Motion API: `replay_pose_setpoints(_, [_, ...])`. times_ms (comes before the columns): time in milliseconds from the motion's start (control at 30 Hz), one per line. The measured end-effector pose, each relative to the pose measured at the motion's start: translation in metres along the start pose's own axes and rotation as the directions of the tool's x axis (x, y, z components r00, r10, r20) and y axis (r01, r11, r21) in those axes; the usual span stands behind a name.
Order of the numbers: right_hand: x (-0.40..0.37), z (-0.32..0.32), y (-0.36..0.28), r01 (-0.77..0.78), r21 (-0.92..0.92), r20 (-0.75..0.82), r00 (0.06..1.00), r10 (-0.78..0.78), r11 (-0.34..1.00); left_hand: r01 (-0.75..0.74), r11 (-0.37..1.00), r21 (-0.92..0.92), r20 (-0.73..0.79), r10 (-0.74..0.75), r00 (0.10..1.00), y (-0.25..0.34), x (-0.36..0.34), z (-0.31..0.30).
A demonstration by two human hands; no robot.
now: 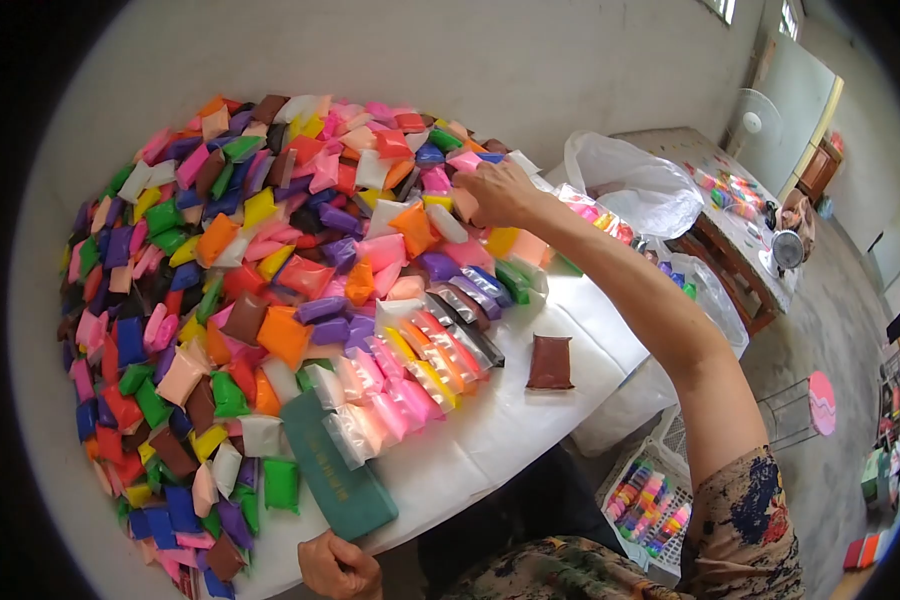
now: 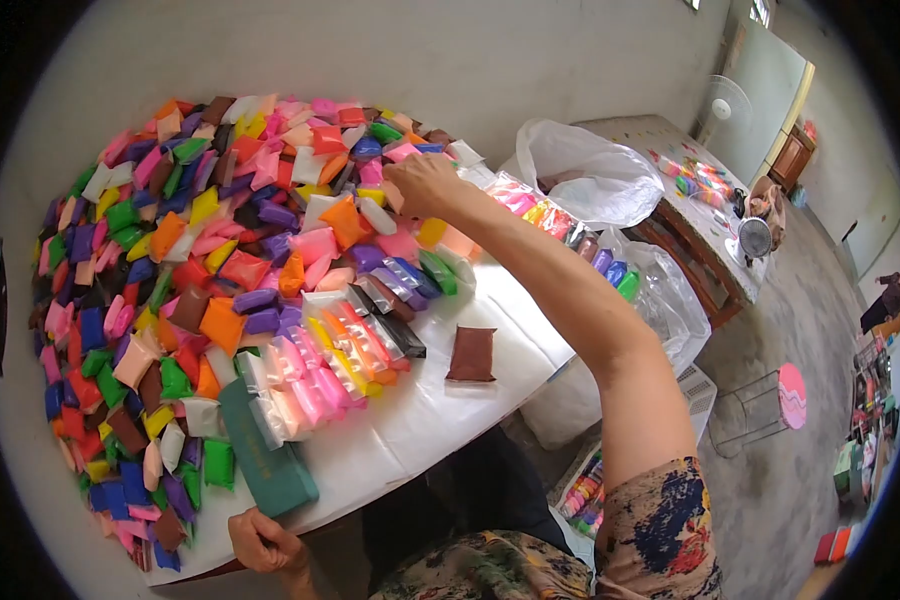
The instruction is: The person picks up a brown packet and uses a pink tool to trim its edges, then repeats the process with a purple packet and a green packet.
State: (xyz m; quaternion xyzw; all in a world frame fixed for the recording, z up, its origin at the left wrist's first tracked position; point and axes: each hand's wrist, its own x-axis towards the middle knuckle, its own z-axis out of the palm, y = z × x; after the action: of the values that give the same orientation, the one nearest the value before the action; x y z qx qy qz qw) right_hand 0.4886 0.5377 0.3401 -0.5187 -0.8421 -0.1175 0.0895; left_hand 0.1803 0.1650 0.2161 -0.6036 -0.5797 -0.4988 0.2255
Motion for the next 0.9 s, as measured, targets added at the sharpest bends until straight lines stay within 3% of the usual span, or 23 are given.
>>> replay_pose_setpoints(233, [0.003,-0.011,0.004,0.028,0.111,-0.245,0.969,0.0,0.993,-0.032,0.999,0.012,-0.024,0.032,0.999,-0.003,-0.001,0.003])
replay_pose_setpoints(433, [0.004,-0.026,0.008,-0.111,0.191,-0.119,0.984,0.136,0.975,-0.001,1.0,0.021,0.018,0.0,1.0,-0.001,-0.002,0.0])
replay_pose_setpoints(533, [0.003,-0.022,0.013,-0.12,0.31,-0.135,0.976,0.169,0.943,0.034,0.999,0.035,0.031,-0.035,0.999,0.004,0.0,-0.001])
replay_pose_setpoints(633, [0.003,-0.002,0.013,-0.129,0.418,0.003,0.99,0.14,0.899,0.026,0.998,0.057,0.046,-0.029,0.999,0.002,-0.001,-0.002])
replay_pose_setpoints(700, [-0.007,-0.002,0.005,-0.157,0.284,0.234,0.968,0.09,0.946,0.021,0.999,0.04,0.032,-0.022,0.999,0.004,0.002,0.0])
replay_pose_setpoints(767, [-0.025,-0.019,-0.006,-0.147,0.267,0.206,0.974,0.093,0.952,0.014,0.999,0.034,0.025,-0.015,1.0,0.005,0.002,0.0])
replay_pose_setpoints(900, [-0.054,-0.042,0.003,-0.106,0.336,-0.022,0.993,0.12,0.936,0.0,1.0,0.028,0.027,0.0,1.0,0.001,0.0,0.0])
